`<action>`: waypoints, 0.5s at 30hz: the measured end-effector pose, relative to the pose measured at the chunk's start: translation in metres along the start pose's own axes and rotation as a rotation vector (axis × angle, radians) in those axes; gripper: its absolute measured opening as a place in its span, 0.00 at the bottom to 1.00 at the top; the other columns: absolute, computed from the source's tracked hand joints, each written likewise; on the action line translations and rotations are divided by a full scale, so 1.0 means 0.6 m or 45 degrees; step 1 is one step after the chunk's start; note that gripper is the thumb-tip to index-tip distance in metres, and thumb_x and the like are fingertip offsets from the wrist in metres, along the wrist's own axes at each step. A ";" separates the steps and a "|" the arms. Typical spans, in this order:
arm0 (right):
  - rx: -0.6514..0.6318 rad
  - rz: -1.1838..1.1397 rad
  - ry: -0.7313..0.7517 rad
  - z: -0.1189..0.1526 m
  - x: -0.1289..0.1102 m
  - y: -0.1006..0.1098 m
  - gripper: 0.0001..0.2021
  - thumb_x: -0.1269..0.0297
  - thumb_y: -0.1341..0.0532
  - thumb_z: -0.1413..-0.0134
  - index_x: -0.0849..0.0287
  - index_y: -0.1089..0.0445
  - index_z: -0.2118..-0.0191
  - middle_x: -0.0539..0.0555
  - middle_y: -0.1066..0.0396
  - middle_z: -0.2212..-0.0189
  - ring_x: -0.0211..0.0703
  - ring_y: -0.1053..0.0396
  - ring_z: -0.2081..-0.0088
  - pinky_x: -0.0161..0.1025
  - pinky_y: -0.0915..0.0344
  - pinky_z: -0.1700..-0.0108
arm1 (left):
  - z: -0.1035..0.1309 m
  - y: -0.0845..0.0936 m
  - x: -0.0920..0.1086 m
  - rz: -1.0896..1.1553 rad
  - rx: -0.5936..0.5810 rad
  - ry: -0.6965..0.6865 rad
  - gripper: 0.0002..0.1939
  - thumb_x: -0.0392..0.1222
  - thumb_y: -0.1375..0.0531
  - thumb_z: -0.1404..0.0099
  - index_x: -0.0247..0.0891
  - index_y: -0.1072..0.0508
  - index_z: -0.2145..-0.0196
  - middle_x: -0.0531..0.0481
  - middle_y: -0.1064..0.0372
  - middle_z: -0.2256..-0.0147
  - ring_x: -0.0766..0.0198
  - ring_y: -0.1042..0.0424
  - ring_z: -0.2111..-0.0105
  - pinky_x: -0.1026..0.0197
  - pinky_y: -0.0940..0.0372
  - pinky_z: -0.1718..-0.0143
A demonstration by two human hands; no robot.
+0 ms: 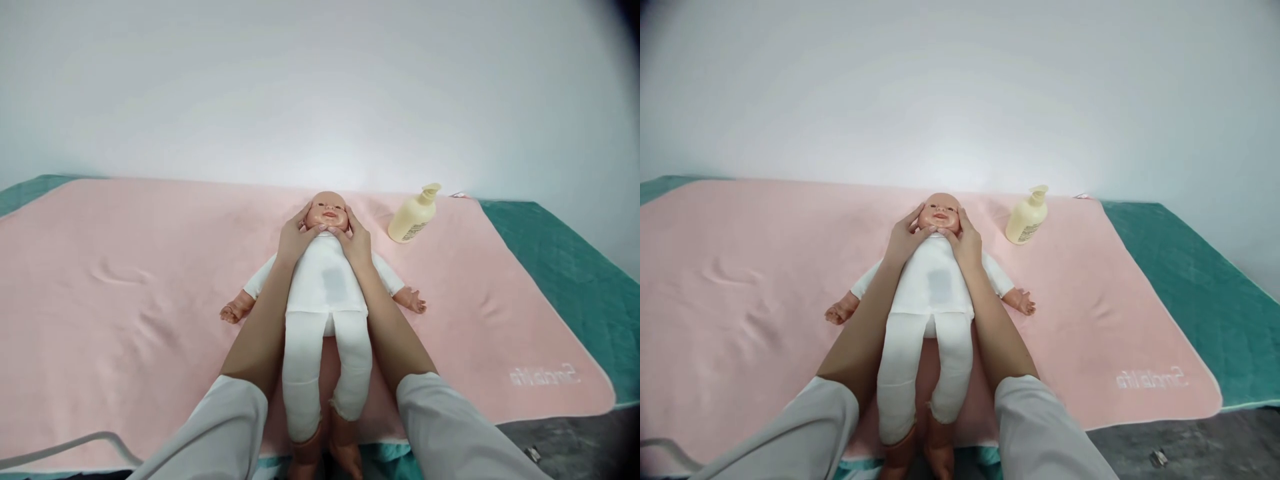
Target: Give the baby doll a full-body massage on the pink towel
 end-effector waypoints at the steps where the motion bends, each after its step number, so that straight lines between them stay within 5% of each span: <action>1: -0.001 -0.007 -0.009 0.001 -0.003 0.001 0.40 0.52 0.29 0.53 0.56 0.38 0.35 0.56 0.35 0.36 0.53 0.38 0.34 0.51 0.46 0.30 | 0.001 0.000 0.002 0.004 0.008 0.013 0.39 0.40 0.30 0.43 0.37 0.35 0.35 0.42 0.29 0.43 0.50 0.30 0.42 0.56 0.34 0.40; 15: -0.147 0.105 0.031 -0.006 -0.006 0.019 0.35 0.54 0.40 0.41 0.63 0.44 0.32 0.56 0.42 0.33 0.46 0.41 0.32 0.44 0.44 0.30 | -0.009 0.011 -0.019 -0.075 -0.108 -0.079 0.37 0.51 0.36 0.35 0.38 0.40 0.32 0.44 0.36 0.37 0.51 0.34 0.39 0.53 0.36 0.38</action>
Point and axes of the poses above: each hand's wrist, its own z-axis away from the middle knuckle, its own y-axis out of the back of the hand, x = y × z, the point moved 1 cm from there along -z, towards the middle knuckle
